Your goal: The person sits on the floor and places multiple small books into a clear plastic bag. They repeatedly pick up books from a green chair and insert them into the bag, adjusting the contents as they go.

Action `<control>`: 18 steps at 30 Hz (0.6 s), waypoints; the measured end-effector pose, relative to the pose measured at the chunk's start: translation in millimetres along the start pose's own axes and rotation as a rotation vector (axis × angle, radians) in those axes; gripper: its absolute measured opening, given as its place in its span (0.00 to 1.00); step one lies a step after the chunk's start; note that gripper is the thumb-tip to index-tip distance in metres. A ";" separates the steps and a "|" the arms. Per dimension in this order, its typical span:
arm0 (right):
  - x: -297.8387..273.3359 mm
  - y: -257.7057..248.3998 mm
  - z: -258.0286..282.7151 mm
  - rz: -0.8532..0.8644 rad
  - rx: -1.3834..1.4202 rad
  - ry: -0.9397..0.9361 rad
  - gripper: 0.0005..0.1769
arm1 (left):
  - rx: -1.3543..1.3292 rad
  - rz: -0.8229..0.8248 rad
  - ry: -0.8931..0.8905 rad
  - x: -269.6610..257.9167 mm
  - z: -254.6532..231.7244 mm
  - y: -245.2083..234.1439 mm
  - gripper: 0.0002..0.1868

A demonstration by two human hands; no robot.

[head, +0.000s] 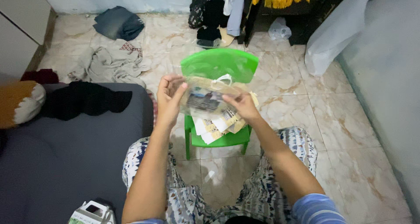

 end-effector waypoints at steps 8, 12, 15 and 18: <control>-25.5 -46.3 8.7 0.022 0.266 -0.126 0.20 | 0.067 0.017 -0.222 3.8 48.5 -18.1 0.07; -34.3 -63.8 -6.6 0.088 0.403 -0.126 0.18 | -0.039 -0.127 -0.145 7.5 68.7 -12.5 0.08; -36.7 -72.0 -8.5 0.020 0.581 -0.180 0.16 | -0.316 -0.089 -0.346 12.0 67.6 -8.5 0.10; -40.2 -81.6 0.7 -0.035 0.728 -0.261 0.16 | 0.052 0.221 -0.361 5.7 62.0 9.7 0.11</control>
Point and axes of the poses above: each hand's wrist, its own x-axis towards the middle knuckle, its own y-axis out of the palm, z = x × y, the point moved 2 cm from there along x, towards the middle knuckle, and after that the axes turned 13 degrees about z, right-handed, at the moved point
